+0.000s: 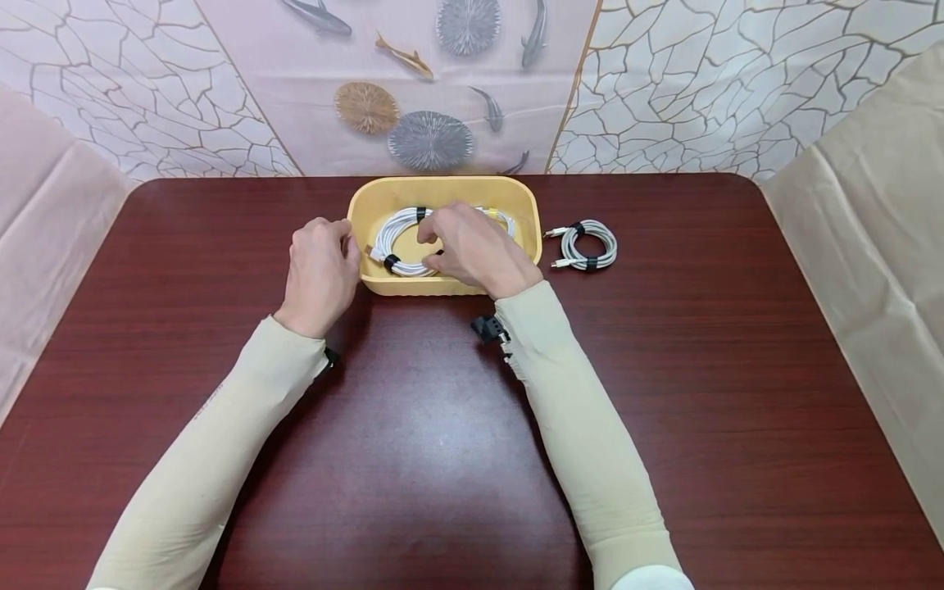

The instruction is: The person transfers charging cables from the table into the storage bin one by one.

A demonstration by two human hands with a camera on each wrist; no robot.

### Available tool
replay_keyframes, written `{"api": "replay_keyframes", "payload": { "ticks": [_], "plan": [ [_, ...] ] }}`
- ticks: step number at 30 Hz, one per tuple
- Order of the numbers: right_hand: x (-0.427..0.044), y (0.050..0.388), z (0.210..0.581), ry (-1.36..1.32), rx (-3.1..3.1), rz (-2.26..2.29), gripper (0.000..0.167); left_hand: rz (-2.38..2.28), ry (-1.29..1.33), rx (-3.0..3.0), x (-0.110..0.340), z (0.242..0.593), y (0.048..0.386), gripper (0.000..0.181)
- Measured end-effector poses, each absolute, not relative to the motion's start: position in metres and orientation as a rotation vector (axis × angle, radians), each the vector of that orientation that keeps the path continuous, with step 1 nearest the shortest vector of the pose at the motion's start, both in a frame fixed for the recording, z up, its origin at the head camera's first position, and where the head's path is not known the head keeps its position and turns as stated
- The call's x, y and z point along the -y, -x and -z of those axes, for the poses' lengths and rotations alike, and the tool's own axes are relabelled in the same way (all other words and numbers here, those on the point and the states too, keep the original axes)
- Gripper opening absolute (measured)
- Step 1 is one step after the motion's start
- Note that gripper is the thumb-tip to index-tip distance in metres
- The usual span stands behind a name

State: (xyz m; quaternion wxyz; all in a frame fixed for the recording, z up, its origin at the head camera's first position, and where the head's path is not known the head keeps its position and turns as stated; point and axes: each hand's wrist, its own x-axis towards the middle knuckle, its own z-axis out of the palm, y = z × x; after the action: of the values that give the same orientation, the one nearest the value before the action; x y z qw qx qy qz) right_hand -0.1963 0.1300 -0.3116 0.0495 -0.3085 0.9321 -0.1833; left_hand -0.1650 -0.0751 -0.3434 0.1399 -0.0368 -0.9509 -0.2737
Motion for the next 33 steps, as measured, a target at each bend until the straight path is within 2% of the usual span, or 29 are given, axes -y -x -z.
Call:
{"api": "replay_keyframes", "payload": {
  "ticks": [10,20,33],
  "plan": [
    [-0.139,0.192,0.307,0.919,-2.893,0.579,0.034,0.786,0.098,2.753,0.076,0.344,0.165,0.021],
    [-0.152,0.187,0.297,0.919,-2.939,0.639,0.029,0.796,0.093,2.75,0.075,0.344,0.165,0.02],
    [-0.171,0.183,0.291,0.899,-2.908,0.616,0.035,0.801,0.107,2.745,0.075,0.344,0.166,0.02]
  ]
}}
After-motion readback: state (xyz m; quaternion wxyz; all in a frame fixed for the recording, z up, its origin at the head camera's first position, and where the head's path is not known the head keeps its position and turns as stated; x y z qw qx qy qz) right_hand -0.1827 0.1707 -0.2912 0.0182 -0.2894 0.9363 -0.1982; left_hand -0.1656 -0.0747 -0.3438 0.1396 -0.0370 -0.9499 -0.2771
